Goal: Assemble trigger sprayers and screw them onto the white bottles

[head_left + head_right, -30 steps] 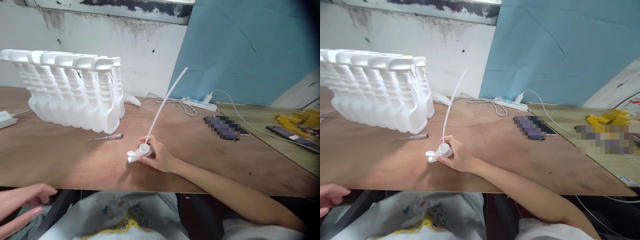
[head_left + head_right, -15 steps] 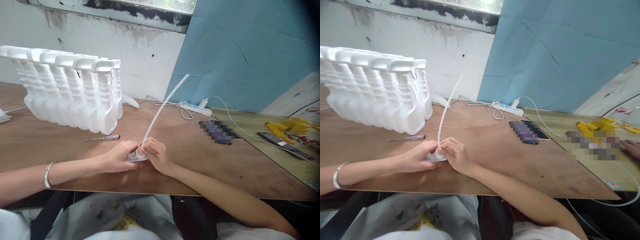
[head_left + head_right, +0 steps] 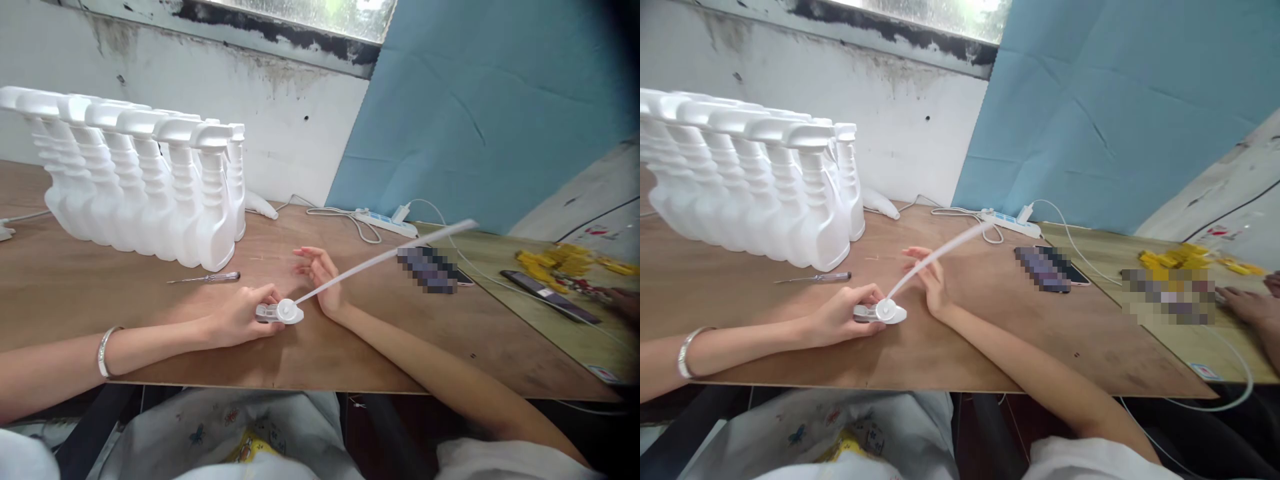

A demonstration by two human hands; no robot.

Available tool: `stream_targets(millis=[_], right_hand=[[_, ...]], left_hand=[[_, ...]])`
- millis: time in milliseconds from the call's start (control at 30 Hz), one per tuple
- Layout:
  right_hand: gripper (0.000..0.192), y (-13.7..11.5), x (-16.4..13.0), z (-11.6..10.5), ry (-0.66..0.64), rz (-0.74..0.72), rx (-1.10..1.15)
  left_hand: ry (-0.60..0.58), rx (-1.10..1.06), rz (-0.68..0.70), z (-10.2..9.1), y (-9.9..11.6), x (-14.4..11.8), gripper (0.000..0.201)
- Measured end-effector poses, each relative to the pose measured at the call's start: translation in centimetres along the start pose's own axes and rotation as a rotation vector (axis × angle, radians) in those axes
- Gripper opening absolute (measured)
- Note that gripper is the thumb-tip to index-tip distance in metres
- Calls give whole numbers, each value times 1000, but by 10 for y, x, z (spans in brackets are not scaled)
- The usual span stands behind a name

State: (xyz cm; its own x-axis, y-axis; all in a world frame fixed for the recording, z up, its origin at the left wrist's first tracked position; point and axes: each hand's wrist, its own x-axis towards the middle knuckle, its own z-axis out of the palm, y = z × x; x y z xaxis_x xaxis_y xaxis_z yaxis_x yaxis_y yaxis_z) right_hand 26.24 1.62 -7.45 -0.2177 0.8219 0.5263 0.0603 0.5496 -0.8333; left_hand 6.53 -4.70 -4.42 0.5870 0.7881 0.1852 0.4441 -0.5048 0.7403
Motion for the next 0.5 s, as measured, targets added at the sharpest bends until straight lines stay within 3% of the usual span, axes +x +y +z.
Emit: stream_targets(millis=[100, 133, 300, 500], right_hand=[[30, 38, 39, -1, 51, 279, -438], [34, 50, 55, 0, 56, 306, -503], [61, 86, 129, 19, 66, 290, -700], [60, 92, 177, 57, 12, 151, -950]], left_hand=[[-18, -23, -11, -2, -2, 1, 21], [-21, -31, -12, -3, -3, 2, 20], [-59, -92, -4, -6, -4, 6, 19], [-74, -74, 2, -7, 1, 6, 17]])
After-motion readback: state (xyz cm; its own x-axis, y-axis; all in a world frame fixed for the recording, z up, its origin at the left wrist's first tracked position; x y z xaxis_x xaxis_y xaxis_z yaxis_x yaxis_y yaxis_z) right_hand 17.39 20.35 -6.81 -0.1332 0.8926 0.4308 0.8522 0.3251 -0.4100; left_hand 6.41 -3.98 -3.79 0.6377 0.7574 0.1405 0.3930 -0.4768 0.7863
